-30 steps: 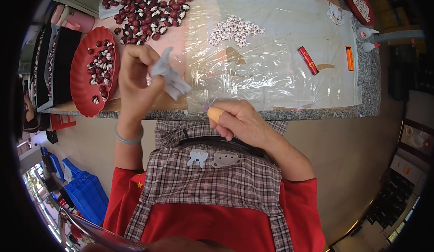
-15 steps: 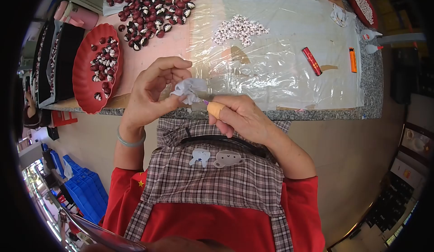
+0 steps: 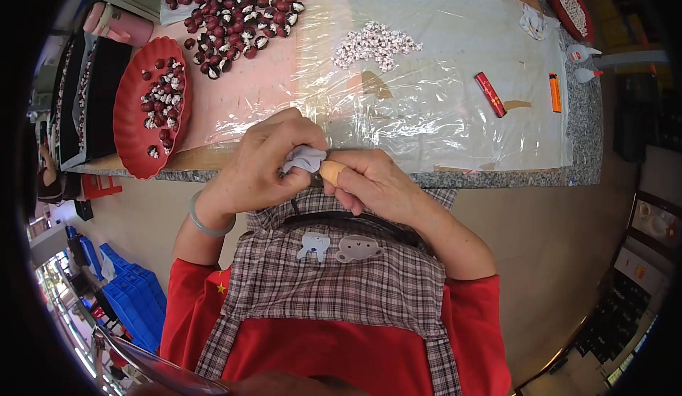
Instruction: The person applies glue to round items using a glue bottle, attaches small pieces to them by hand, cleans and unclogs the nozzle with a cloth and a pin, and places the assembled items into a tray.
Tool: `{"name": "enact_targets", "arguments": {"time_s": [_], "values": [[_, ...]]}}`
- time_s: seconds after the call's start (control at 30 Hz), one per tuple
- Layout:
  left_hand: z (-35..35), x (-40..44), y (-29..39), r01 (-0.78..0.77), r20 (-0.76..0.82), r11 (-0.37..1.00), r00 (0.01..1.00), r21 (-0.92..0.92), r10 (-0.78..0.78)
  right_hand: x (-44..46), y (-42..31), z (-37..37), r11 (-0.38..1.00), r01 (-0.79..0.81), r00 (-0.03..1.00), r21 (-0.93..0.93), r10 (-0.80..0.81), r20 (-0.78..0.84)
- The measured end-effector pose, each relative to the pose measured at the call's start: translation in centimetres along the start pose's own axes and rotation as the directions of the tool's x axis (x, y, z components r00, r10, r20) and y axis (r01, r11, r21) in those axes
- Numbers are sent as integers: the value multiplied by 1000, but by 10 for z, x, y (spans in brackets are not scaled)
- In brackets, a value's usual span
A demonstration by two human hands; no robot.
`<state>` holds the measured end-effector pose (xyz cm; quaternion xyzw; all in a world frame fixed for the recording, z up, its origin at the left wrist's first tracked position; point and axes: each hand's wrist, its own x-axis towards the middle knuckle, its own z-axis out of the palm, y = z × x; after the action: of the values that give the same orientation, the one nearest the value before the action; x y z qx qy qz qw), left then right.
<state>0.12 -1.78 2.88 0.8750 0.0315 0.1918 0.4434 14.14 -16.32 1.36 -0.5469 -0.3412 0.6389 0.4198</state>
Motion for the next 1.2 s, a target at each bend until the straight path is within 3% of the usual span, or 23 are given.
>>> {"name": "enact_targets", "arguments": {"time_s": [0.13, 0.23, 0.33, 0.37, 0.47, 0.6, 0.8, 1.0, 1.2], "values": [[-2, 0, -1, -64, 41, 998, 997, 26, 63, -1, 2, 1, 999, 44, 999, -5, -44, 8], [-15, 0, -9, -115, -35, 975, 992, 192, 123, -4, 3, 0, 1000, -6, 1000, -3, 6, 21], [-42, -6, -11, 262, -141, 962, 953, -73, -270, -10, 7, 0, 999, 36, 999, 18, -36, 2], [-46, -6, -13, 251, -83, 968, 965, 28, -248, -9, 6, 0, 999, 24, 1000, 24, -25, 2], [-38, -6, -9, 198, -33, 980, 980, -5, -198, -5, -1, -1, 999, 8, 1000, 33, -8, 5], [-28, -14, -15, 230, -100, 957, 963, -179, -250, -5, 0, -3, 999, 24, 1000, 49, -24, 8], [-17, -18, -17, 316, -62, 842, 924, -438, -378, -3, 2, -5, 996, 41, 999, 81, -42, 13], [-3, -18, -14, 284, -29, 695, 915, -661, -402, -3, 5, -6, 992, 69, 997, 106, -72, 26], [4, -15, -11, 245, -20, 681, 934, -690, -356, -2, 7, -5, 993, 52, 998, 109, -55, 22]]}}
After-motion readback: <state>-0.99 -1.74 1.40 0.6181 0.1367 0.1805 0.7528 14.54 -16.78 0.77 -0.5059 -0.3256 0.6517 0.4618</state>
